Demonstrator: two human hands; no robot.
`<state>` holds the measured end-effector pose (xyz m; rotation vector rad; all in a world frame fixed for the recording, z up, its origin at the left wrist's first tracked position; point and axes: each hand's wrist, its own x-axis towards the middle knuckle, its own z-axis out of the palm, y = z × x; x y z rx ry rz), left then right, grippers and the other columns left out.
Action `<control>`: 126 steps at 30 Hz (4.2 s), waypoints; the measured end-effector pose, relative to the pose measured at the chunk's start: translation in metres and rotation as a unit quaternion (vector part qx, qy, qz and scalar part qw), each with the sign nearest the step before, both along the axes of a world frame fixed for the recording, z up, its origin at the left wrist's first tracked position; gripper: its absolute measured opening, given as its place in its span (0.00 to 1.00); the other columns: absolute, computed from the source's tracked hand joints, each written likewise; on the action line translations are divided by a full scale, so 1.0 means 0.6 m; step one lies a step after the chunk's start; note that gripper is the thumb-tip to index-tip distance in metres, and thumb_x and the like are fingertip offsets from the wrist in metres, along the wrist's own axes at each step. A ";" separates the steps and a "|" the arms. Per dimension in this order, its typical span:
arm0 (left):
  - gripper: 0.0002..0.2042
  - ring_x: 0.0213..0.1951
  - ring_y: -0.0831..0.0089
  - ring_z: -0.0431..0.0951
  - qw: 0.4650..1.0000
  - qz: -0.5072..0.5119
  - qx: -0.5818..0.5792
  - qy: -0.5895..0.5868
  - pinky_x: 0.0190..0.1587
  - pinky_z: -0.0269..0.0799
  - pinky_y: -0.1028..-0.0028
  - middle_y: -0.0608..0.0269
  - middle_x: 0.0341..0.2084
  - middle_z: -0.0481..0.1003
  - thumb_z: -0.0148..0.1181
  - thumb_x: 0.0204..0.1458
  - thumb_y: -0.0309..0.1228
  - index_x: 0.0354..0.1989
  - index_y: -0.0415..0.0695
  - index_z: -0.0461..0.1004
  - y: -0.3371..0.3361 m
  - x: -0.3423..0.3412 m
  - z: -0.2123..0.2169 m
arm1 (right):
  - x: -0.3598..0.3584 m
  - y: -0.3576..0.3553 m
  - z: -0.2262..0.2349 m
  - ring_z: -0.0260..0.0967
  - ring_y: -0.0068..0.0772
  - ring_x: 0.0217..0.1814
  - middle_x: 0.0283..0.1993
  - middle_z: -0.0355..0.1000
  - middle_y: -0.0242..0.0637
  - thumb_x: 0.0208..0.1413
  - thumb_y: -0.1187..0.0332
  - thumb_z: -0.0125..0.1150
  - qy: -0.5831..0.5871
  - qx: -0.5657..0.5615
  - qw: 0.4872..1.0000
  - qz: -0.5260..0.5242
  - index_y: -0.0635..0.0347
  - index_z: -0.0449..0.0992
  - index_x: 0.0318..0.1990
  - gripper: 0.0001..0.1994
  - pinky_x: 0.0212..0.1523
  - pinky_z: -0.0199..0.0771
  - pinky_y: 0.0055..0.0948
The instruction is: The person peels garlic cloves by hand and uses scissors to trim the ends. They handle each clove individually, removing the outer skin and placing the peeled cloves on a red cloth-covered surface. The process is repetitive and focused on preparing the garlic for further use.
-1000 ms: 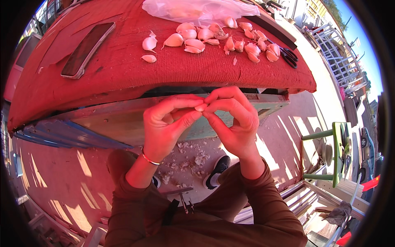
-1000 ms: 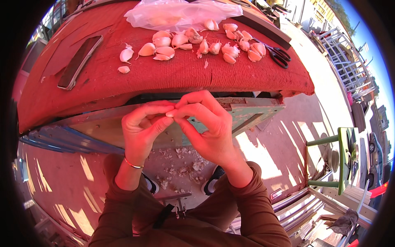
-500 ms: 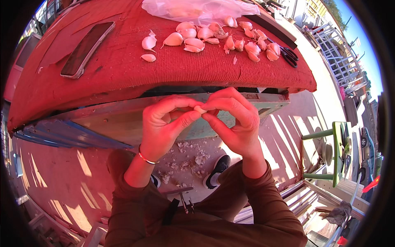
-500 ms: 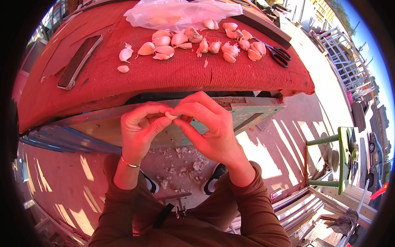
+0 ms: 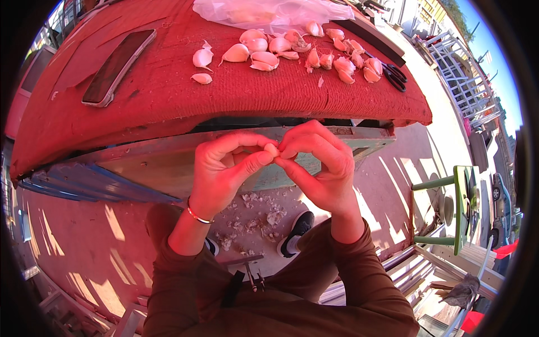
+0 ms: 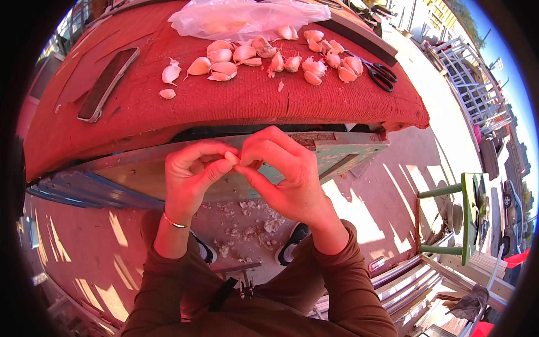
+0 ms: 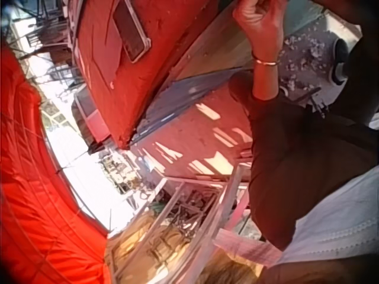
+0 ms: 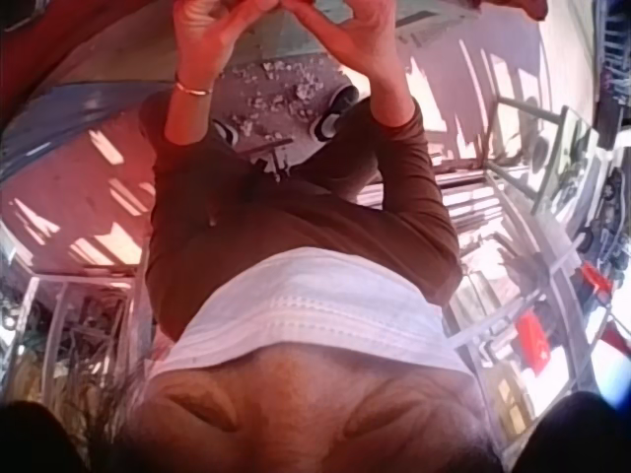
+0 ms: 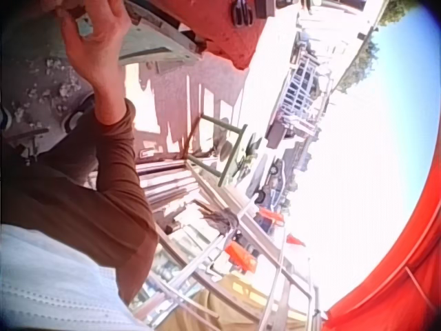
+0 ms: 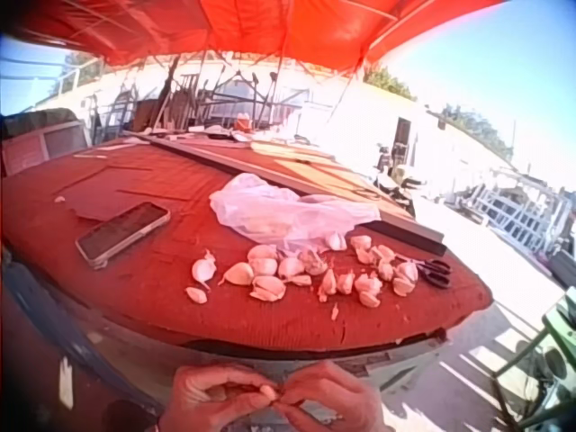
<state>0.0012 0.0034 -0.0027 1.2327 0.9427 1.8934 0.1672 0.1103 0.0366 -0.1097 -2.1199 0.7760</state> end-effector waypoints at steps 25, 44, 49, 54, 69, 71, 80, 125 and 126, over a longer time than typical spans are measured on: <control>0.08 0.41 0.73 0.82 0.997 0.057 -0.010 0.048 0.47 0.79 0.74 0.57 0.40 0.81 0.64 0.60 0.21 0.46 0.33 0.79 0.000 0.006 0.008 | 0.009 0.000 -0.001 0.71 0.28 0.35 0.38 0.73 0.38 0.57 0.82 0.65 0.037 -0.092 0.994 -0.038 0.68 0.76 0.38 0.05 0.37 0.72 0.26; 0.16 0.41 0.76 0.79 0.973 -0.158 -0.012 -0.167 0.46 0.82 0.72 0.64 0.41 0.76 0.57 0.68 0.31 0.58 0.36 0.71 0.001 0.001 -0.003 | 0.005 -0.025 0.008 0.68 0.18 0.27 0.38 0.74 0.32 0.50 0.80 0.73 0.010 -0.063 0.998 0.003 0.59 0.81 0.48 0.16 0.28 0.68 0.21; 0.14 0.40 0.75 0.81 0.980 -0.119 -0.033 -0.156 0.46 0.82 0.72 0.65 0.39 0.78 0.57 0.68 0.30 0.57 0.36 0.71 -0.001 0.017 -0.001 | 0.003 -0.021 0.000 0.70 0.20 0.29 0.44 0.73 0.35 0.51 0.82 0.71 0.035 -0.068 0.997 0.007 0.61 0.80 0.43 0.12 0.28 0.70 0.21; 0.13 0.40 0.75 0.81 0.982 -0.116 -0.013 -0.149 0.45 0.81 0.73 0.64 0.39 0.78 0.57 0.68 0.30 0.55 0.36 0.72 -0.009 0.027 0.002 | 0.010 -0.020 0.003 0.73 0.22 0.33 0.44 0.74 0.37 0.51 0.82 0.71 0.044 -0.090 0.994 0.041 0.63 0.79 0.39 0.09 0.32 0.74 0.22; 0.10 0.45 0.73 0.81 0.997 -0.017 0.012 -0.070 0.50 0.79 0.70 0.61 0.43 0.79 0.57 0.67 0.25 0.54 0.38 0.71 -0.039 0.076 0.035 | 0.047 -0.044 0.025 0.75 0.21 0.37 0.46 0.74 0.38 0.54 0.84 0.68 0.079 -0.173 0.978 0.088 0.65 0.78 0.37 0.07 0.36 0.75 0.22; 0.10 0.46 0.72 0.81 0.998 -0.017 0.025 -0.050 0.52 0.79 0.69 0.61 0.44 0.79 0.58 0.66 0.25 0.53 0.39 0.71 -0.039 0.081 0.039 | 0.052 -0.043 0.027 0.75 0.21 0.38 0.47 0.74 0.38 0.54 0.84 0.67 0.083 -0.177 0.976 0.094 0.65 0.78 0.37 0.06 0.36 0.76 0.22; 0.09 0.46 0.72 0.81 0.999 0.022 0.014 -0.022 0.52 0.79 0.68 0.60 0.45 0.78 0.59 0.65 0.23 0.52 0.38 0.72 -0.040 0.098 0.052 | 0.065 -0.039 0.024 0.76 0.22 0.39 0.48 0.75 0.38 0.55 0.84 0.66 0.103 -0.140 0.981 0.090 0.65 0.77 0.37 0.06 0.37 0.76 0.22; 0.07 0.23 0.85 0.74 0.752 0.205 -0.191 0.597 0.24 0.71 0.78 0.68 0.25 0.79 0.63 0.59 0.28 0.38 0.37 0.82 0.160 -0.097 0.344 | 0.123 0.029 0.040 0.70 0.16 0.31 0.38 0.77 0.32 0.65 0.75 0.58 0.175 -0.217 0.960 -0.029 0.64 0.74 0.43 0.03 0.30 0.67 0.19; 0.08 0.25 0.84 0.77 0.786 0.183 -0.197 0.556 0.28 0.73 0.78 0.66 0.27 0.81 0.63 0.59 0.27 0.40 0.36 0.83 0.156 -0.095 0.331 | 0.120 0.027 0.042 0.70 0.16 0.30 0.38 0.77 0.32 0.65 0.75 0.58 0.184 -0.221 0.957 -0.033 0.64 0.74 0.43 0.03 0.30 0.66 0.19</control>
